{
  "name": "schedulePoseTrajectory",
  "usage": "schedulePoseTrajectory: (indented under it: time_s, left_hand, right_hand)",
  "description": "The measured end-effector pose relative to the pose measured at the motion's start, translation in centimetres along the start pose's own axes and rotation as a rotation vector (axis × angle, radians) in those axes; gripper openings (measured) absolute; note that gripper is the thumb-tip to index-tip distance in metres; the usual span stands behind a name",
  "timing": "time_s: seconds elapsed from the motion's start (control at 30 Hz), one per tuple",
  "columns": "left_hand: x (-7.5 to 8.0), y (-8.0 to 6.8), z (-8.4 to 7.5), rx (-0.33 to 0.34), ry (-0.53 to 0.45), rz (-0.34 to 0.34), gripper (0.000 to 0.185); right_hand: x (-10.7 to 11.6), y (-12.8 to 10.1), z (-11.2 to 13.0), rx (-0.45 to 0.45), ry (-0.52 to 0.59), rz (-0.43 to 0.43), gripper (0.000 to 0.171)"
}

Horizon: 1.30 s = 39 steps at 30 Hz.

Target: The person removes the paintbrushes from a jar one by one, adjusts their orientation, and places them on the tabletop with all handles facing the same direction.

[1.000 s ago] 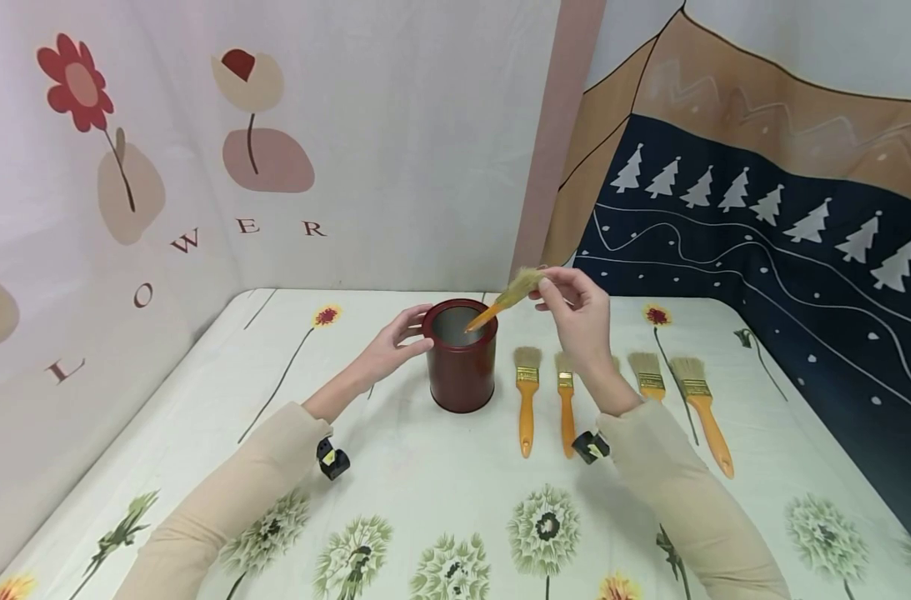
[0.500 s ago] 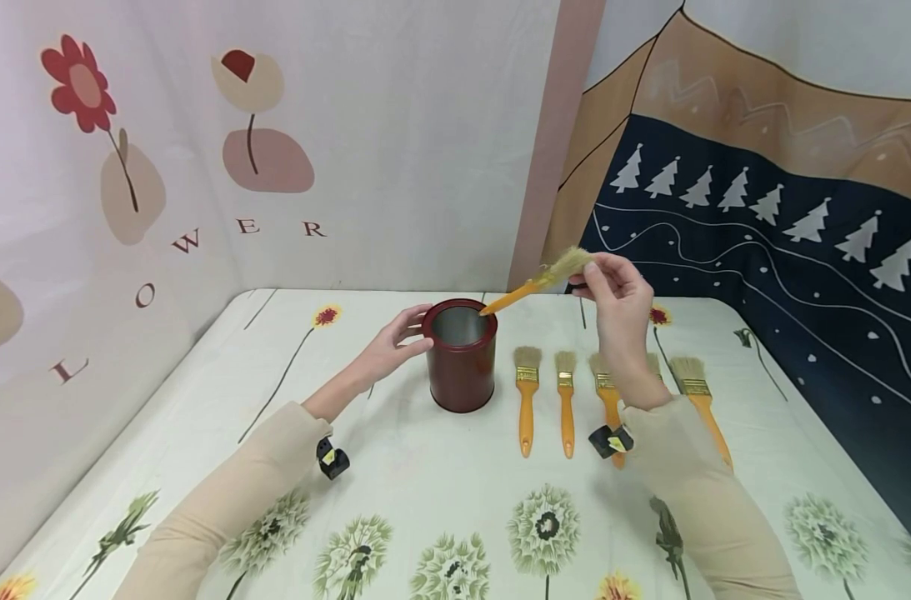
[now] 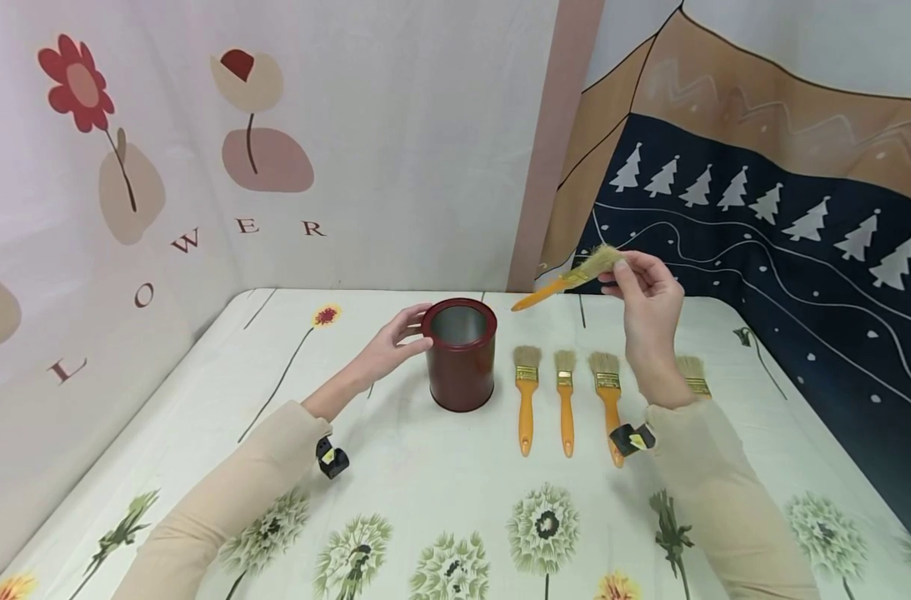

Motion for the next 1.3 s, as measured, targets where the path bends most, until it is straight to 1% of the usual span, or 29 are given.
schedulePoseTrajectory:
  time_s: [0.2,0.37,0.73,1.13,1.3]
  left_hand:
    - [0.0,0.0,0.1,0.004,0.001,-0.001,0.058]
    - [0.0,0.0,0.0,0.005,0.002,-0.003,0.058]
    - [0.0,-0.1,-0.1,-0.005,-0.001,0.000,0.058]
    - [0.0,-0.1,-0.1,0.002,-0.001,-0.005,0.058]
    - [0.0,-0.1,-0.1,0.000,0.001,-0.004,0.057]
  right_hand:
    - [1.1,0.4,-0.4,-0.010,-0.016,-0.017,0.017]
    - [2.1,0.8,-0.7,-0.006,-0.062,-0.034,0.016]
    - [4.1,1.4,-1.1,-0.044,-0.115,-0.073,0.019]
    - [6.8,2.1,-1.2,-0.084,-0.123,-0.130,0.018]
    - [8.1,2.5,-1.0,-0.089,-0.149,-0.163,0.015]
Point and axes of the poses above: each hand's wrist, its own y-axis towards the middle knuckle, its own x-axis out of the back of the hand, z = x × y, the point moved 3 cm from there along y, towards the middle knuckle, and after that the axes turned 6 degrees about -y, right-handed, at the moved point
